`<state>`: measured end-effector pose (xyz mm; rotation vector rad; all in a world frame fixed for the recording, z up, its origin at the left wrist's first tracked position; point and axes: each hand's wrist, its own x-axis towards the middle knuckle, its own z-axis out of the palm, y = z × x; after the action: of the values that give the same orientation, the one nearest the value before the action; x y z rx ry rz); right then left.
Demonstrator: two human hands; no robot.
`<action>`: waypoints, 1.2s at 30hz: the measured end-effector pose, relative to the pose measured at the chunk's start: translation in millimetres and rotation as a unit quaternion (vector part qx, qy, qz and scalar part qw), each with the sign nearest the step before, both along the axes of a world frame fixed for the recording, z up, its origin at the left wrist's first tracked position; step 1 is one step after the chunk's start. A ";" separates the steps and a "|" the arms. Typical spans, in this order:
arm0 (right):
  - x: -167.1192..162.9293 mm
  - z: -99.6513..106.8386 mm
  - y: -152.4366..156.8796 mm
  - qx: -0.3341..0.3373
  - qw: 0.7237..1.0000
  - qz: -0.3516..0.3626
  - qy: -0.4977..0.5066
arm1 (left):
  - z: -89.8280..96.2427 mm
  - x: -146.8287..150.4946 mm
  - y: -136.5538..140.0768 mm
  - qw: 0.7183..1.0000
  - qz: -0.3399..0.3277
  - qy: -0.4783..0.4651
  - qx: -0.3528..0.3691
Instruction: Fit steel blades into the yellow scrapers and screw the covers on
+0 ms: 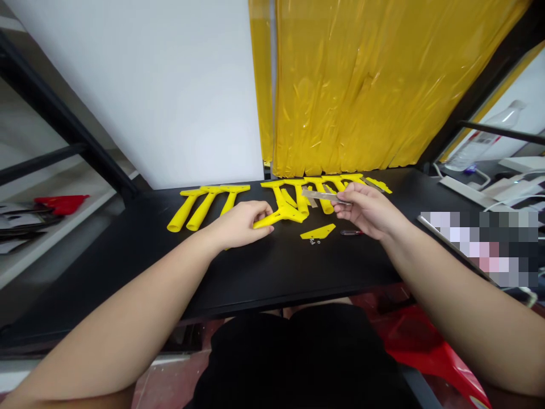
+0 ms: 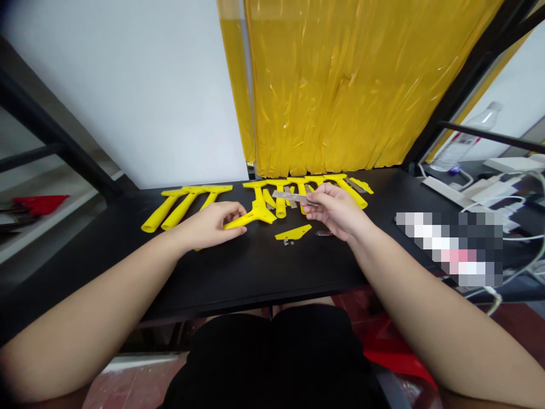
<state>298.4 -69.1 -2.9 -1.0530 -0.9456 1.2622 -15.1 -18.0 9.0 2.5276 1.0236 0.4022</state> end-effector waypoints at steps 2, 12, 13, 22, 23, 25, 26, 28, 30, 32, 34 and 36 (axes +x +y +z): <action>-3.0 7.3 12.7 0.003 1.000 0.024 0.017 | -1.4 -0.7 -0.6 0.999 0.004 -0.035 -0.020; -15.5 14.1 59.5 0.032 0.992 0.119 -0.024 | -13.2 -1.4 5.0 0.962 -0.006 -0.174 -0.209; -17.0 9.4 59.3 0.037 0.992 0.118 -0.027 | -12.8 -1.1 4.7 0.962 -0.006 -0.172 -0.212; -13.0 -13.5 48.9 0.122 0.975 0.129 -0.136 | -6.5 5.1 -5.3 0.969 -0.025 -0.126 -0.212; -11.9 -14.5 49.2 0.141 0.970 0.124 -0.151 | -6.5 5.6 -6.0 0.969 -0.025 -0.121 -0.213; -10.7 -16.3 49.7 0.168 0.962 0.124 -0.178 | -6.6 6.7 -7.1 0.970 -0.027 -0.115 -0.213; -10.7 -17.1 49.7 0.171 0.958 0.128 -0.189 | -6.6 7.2 -7.5 0.970 -0.027 -0.115 -0.214; -12.2 -18.5 48.7 0.171 0.953 0.142 -0.205 | -6.6 7.9 -8.0 0.969 -0.025 -0.116 -0.217; -15.0 -19.4 47.2 0.172 0.949 0.155 -0.216 | -6.8 8.4 -8.1 0.968 -0.024 -0.117 -0.222; -18.5 -20.2 45.9 0.172 0.947 0.167 -0.214 | -7.5 8.7 -7.8 0.966 -0.021 -0.119 -0.227; -21.8 -21.0 45.3 0.167 0.948 0.179 -0.202 | -8.5 9.0 -7.4 0.964 -0.019 -0.123 -0.233; -24.4 -21.7 44.9 0.157 0.952 0.188 -0.186 | -9.6 9.5 -7.2 0.963 -0.019 -0.126 -0.239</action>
<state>274.0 -24.2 -24.6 -0.8962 -1.6411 1.1803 -5.6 -25.1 -0.6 2.0036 0.8517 0.3981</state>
